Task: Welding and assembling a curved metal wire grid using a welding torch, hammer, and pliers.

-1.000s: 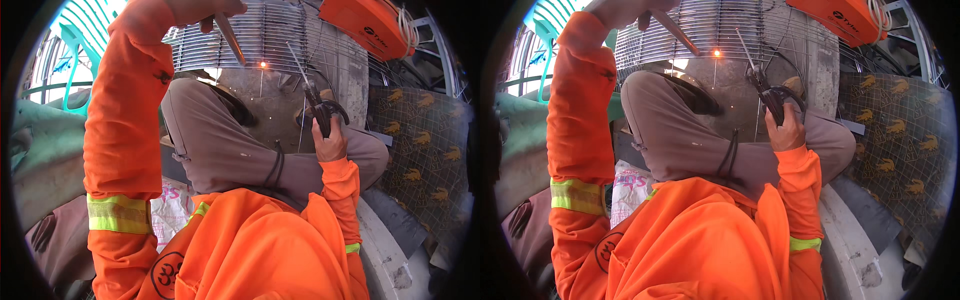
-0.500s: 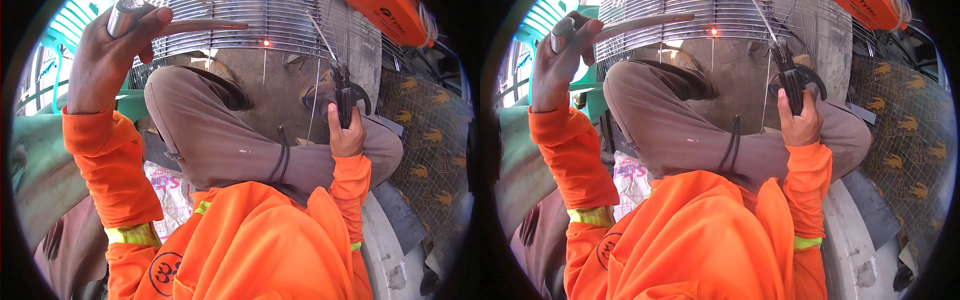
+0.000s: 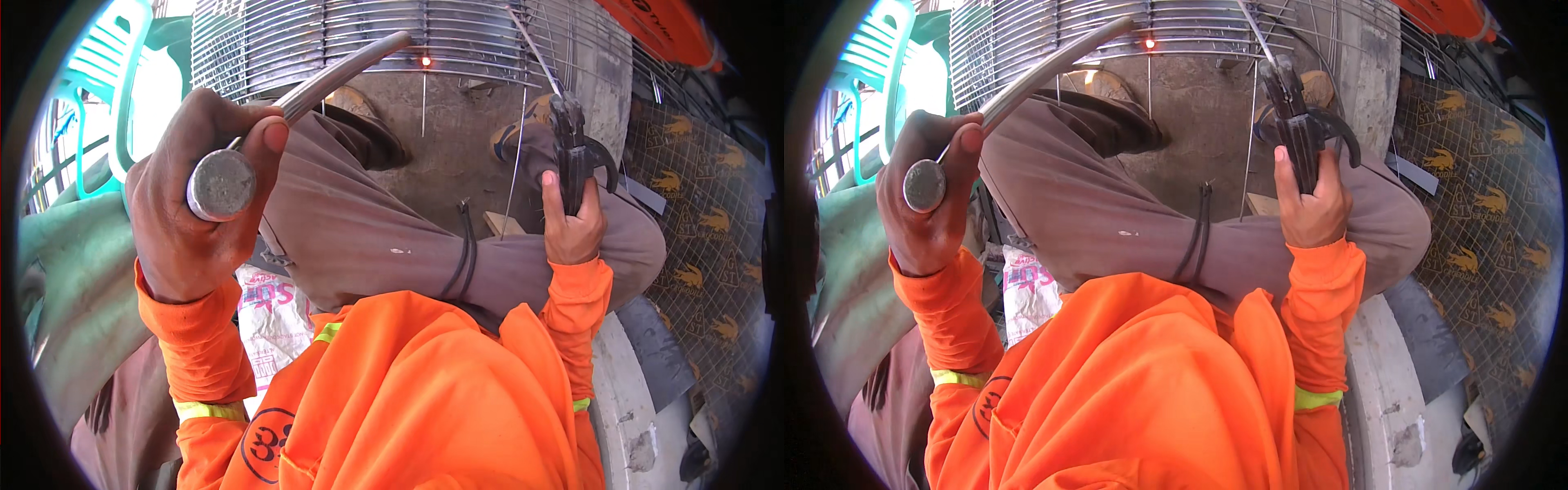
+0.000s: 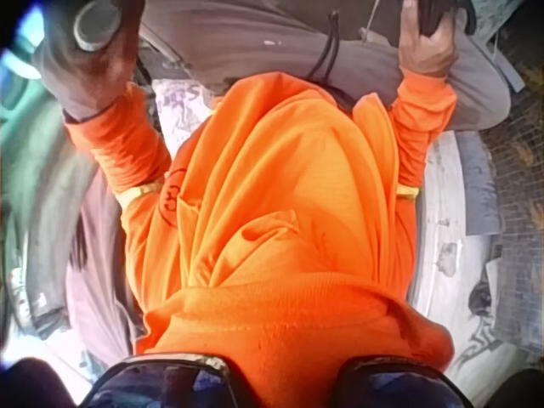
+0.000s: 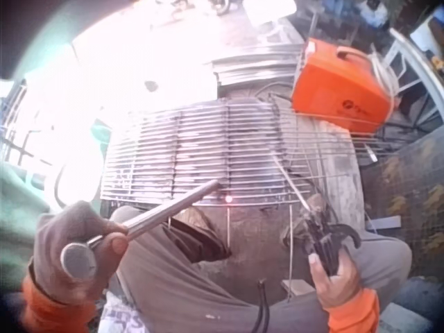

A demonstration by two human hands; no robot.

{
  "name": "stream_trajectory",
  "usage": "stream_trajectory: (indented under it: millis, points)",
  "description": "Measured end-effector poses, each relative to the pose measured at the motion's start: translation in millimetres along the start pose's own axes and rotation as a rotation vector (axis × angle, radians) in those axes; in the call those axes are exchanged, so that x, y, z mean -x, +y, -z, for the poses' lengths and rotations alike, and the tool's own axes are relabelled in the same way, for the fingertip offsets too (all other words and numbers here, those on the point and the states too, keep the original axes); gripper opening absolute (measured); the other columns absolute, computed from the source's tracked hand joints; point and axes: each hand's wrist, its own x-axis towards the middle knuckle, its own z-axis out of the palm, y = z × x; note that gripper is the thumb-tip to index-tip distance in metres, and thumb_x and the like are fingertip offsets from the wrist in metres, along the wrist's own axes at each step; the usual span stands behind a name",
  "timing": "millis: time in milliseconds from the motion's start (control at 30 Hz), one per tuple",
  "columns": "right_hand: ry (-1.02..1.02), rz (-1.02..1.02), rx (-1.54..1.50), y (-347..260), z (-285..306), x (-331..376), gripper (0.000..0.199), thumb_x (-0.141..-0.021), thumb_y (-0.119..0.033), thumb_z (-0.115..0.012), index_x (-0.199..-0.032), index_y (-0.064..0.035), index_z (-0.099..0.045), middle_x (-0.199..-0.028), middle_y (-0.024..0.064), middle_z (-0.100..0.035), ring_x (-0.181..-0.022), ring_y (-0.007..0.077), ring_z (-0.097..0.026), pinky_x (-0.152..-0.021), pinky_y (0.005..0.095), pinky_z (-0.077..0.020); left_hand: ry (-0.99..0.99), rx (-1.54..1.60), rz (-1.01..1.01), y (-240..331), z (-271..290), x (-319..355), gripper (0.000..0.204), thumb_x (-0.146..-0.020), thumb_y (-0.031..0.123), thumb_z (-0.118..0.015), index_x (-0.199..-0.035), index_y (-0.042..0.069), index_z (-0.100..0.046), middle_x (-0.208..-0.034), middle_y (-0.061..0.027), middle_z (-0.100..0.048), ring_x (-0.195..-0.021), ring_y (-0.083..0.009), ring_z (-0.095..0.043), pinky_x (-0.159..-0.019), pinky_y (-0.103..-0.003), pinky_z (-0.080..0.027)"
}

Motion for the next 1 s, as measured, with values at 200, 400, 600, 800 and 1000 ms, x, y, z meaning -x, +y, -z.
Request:
stream_trajectory:
  millis: [200,400,600,800,1000]
  points:
    - [-0.018,-0.090,0.054,1.9,6.7,2.6,0.026,-0.088,-0.026,-0.071,-0.091,-0.0039,-0.058,-0.070,0.0145,-0.061,-0.061,0.0327,-0.062,-0.057,0.0388,-0.0473,-0.003,-0.001,-0.135,10.2,-26.4,22.1,0.014,-0.081,0.006,-0.074,-0.087,0.002,-0.062,-0.076,-0.0098,-0.064,-0.063,-0.0210,-0.065,-0.057,-0.027,-0.048]
    - [-0.015,-0.081,-0.044,0.3,3.8,-0.5,0.026,-0.089,-0.027,-0.069,-0.095,-0.0045,-0.056,-0.074,0.0172,-0.064,-0.069,0.0375,-0.066,-0.058,0.0420,-0.0490,-0.048,0.042,0.071,16.1,-8.6,20.8,0.014,-0.088,0.011,-0.069,-0.091,0.000,-0.061,-0.077,-0.0113,-0.066,-0.062,-0.0154,-0.060,-0.060,-0.027,-0.047]
    - [0.036,0.008,-0.098,13.5,5.2,3.5,0.029,-0.088,-0.030,-0.067,-0.100,-0.0056,-0.057,-0.077,0.0189,-0.066,-0.070,0.0408,-0.065,-0.059,0.0454,-0.0503,-0.101,0.052,0.055,27.3,-8.9,11.8,0.021,-0.091,0.019,-0.066,-0.094,0.000,-0.061,-0.074,-0.0104,-0.063,-0.062,-0.0150,-0.055,-0.061,-0.029,-0.044]
    - [0.012,0.015,-0.093,14.9,4.5,6.7,0.029,-0.090,-0.036,-0.062,-0.099,-0.0104,-0.055,-0.073,0.0178,-0.065,-0.069,0.0422,-0.064,-0.059,0.0493,-0.0489,-0.055,0.048,0.143,36.6,-18.3,21.4,0.018,-0.091,0.019,-0.066,-0.094,0.002,-0.060,-0.085,-0.0155,-0.070,-0.073,-0.0293,-0.067,-0.069,-0.036,-0.049]
    - [0.032,0.051,-0.126,18.6,6.1,9.6,0.028,-0.090,-0.036,-0.062,-0.099,-0.0101,-0.055,-0.074,0.0177,-0.064,-0.070,0.0424,-0.064,-0.060,0.0498,-0.0492,-0.033,-0.032,0.129,46.5,-18.7,24.7,0.018,-0.091,0.019,-0.065,-0.094,0.002,-0.060,-0.082,-0.0172,-0.069,-0.071,-0.0344,-0.066,-0.067,-0.038,-0.049]
